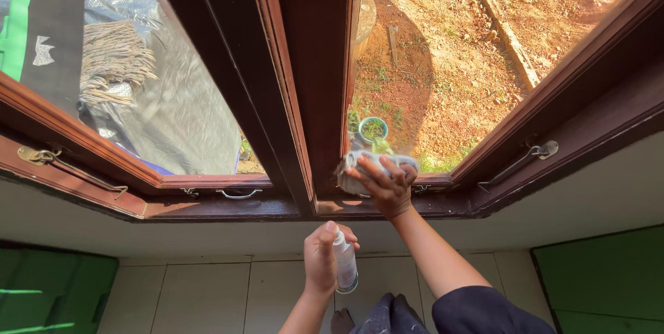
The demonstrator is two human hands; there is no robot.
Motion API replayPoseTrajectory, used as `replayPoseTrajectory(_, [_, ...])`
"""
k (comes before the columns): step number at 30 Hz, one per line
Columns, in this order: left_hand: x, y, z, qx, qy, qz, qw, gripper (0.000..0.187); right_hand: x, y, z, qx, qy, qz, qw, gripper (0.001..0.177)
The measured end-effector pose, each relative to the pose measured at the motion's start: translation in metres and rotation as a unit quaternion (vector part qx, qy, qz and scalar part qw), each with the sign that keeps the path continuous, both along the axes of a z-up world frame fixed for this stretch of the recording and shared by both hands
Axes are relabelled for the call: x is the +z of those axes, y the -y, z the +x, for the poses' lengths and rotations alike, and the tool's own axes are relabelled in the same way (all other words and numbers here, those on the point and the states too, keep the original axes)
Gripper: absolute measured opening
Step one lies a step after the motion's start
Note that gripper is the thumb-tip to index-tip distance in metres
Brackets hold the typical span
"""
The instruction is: The person cleans a window by spraying liquid from a bottle onto the glass and wiping the surface with a cloth.
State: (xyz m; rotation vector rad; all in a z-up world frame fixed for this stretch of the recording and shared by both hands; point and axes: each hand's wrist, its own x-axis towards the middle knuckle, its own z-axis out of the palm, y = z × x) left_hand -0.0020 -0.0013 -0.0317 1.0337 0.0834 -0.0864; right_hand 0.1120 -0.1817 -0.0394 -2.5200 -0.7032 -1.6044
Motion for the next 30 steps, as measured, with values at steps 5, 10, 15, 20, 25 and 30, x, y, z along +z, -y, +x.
replayPoseTrajectory(5, [0.000,0.000,-0.001,0.003,-0.003,0.009,1.000,0.051,-0.033,0.008,-0.009,0.012,-0.058,-0.026,0.998,0.041])
replayPoseTrajectory(10, [-0.001,0.001,-0.001,0.005,-0.010,0.002,1.000,0.050,-0.048,0.005,-0.016,0.012,-0.135,-0.013,0.991,0.050])
replayPoseTrajectory(15, [-0.001,0.005,-0.003,0.006,-0.016,0.006,1.000,0.050,-0.042,0.006,-0.016,0.047,-0.196,0.017,0.979,0.055])
replayPoseTrajectory(20, [0.001,0.010,-0.006,-0.010,0.002,-0.003,1.000,0.051,-0.029,0.007,-0.021,0.052,-0.295,0.058,0.952,0.059])
replayPoseTrajectory(25, [0.002,0.008,-0.007,-0.016,-0.008,0.006,1.000,0.052,0.005,0.009,-0.038,0.071,-0.222,0.092,0.968,0.058])
replayPoseTrajectory(30, [0.001,0.011,-0.007,-0.016,0.011,0.014,1.000,0.054,0.055,0.008,-0.024,0.071,-0.056,0.116,0.989,0.045])
